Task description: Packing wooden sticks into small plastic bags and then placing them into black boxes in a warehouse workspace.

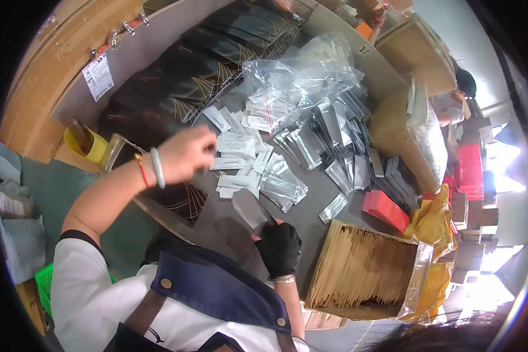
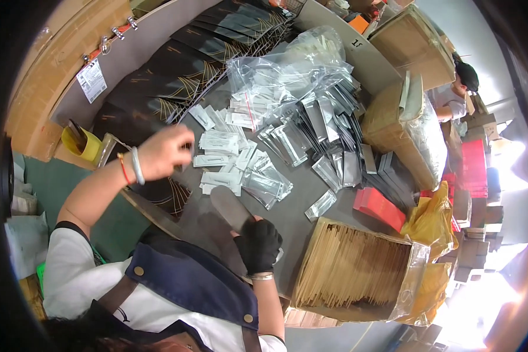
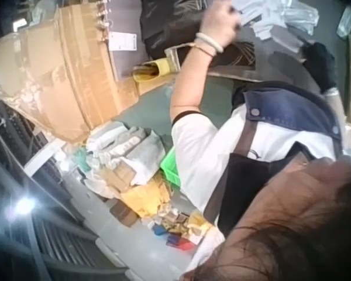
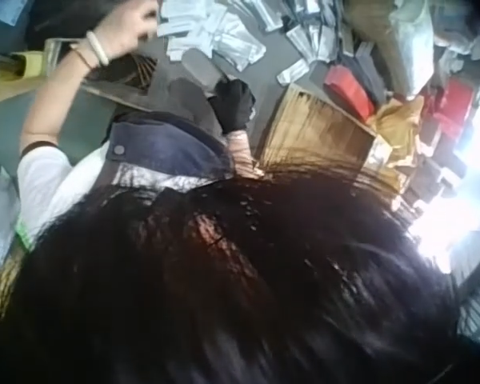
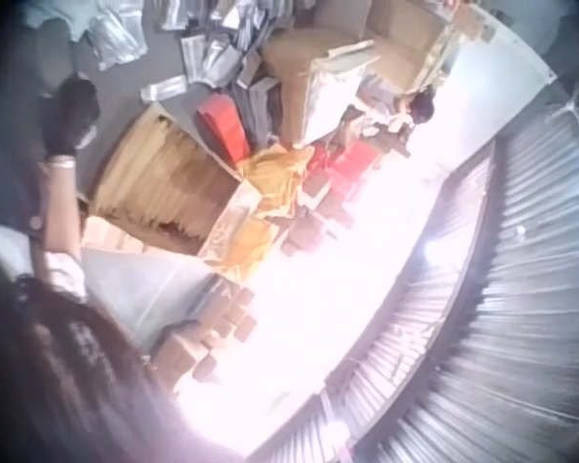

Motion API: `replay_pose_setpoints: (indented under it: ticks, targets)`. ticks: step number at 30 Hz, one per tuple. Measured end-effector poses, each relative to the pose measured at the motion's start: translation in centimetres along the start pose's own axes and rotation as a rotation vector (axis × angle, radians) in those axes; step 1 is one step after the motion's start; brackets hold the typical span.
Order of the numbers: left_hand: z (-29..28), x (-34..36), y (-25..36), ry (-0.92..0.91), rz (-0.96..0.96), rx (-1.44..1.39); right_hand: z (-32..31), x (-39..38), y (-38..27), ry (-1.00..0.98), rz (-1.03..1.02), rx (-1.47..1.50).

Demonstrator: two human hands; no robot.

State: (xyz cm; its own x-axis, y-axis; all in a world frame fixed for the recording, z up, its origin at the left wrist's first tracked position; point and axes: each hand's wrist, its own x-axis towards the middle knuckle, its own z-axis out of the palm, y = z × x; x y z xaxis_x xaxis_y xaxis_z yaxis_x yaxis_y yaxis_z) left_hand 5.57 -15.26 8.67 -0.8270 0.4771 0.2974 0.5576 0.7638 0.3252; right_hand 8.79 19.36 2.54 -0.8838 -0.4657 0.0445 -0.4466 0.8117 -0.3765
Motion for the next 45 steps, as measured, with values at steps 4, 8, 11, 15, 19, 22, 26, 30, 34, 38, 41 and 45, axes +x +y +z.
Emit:
replay_pose_setpoints:
  ticks: [4, 8, 11, 15, 19, 22, 26, 30, 34, 38, 41, 45]
  targets:
    - [1.9, -3.8, 0.1, 0.175, -0.366, 0.190, -1.3, -0.2, -1.4, 0.009, 0.038, 0.037]
    - [8.6, -8.1, 6.1, 0.081, -0.694, 0.034, -0.7, -0.3, -2.6, -0.033, 0.020, -0.047]
    - [10.3, -8.8, 6.1, 0.100, -0.791, -0.051, -0.9, 0.1, -3.1, -0.096, 0.001, -0.046]
    - [10.4, -8.9, 5.3, 0.071, -0.794, -0.146, -0.7, 0.5, -3.1, -0.130, -0.087, -0.050]
    - [10.1, -8.9, 5.5, 0.080, -0.796, -0.161, 0.9, 0.7, -3.7, -0.169, -0.138, 0.040]
    - [9.6, -8.0, 5.5, 0.065, -0.775, -0.190, 3.8, 2.8, -7.0, -0.258, -0.156, 0.094]
    - [10.2, -5.2, 4.3, 0.093, -0.573, -0.189, 4.3, 3.5, -6.9, -0.067, -0.236, 0.193]
    - [12.0, -1.2, 2.7, 0.102, -0.377, -0.110, 1.2, 1.3, -0.9, 0.163, -0.035, 0.206]
    - [13.0, -0.7, 0.9, 0.034, -0.243, 0.092, -2.9, -4.7, 6.9, 0.456, 0.453, 0.178]
    - [12.2, 1.4, 0.9, 0.045, -0.227, 0.109, -5.9, -13.3, 14.9, 0.622, 0.879, -0.057]
    - [14.3, 4.9, 2.5, 0.094, -0.214, -0.014, -7.9, -14.3, 16.4, 0.047, 1.094, -0.250]
    - [15.8, 9.0, 5.3, -0.005, -0.201, 0.034, -7.3, -14.4, 16.7, 0.067, 1.030, -0.306]
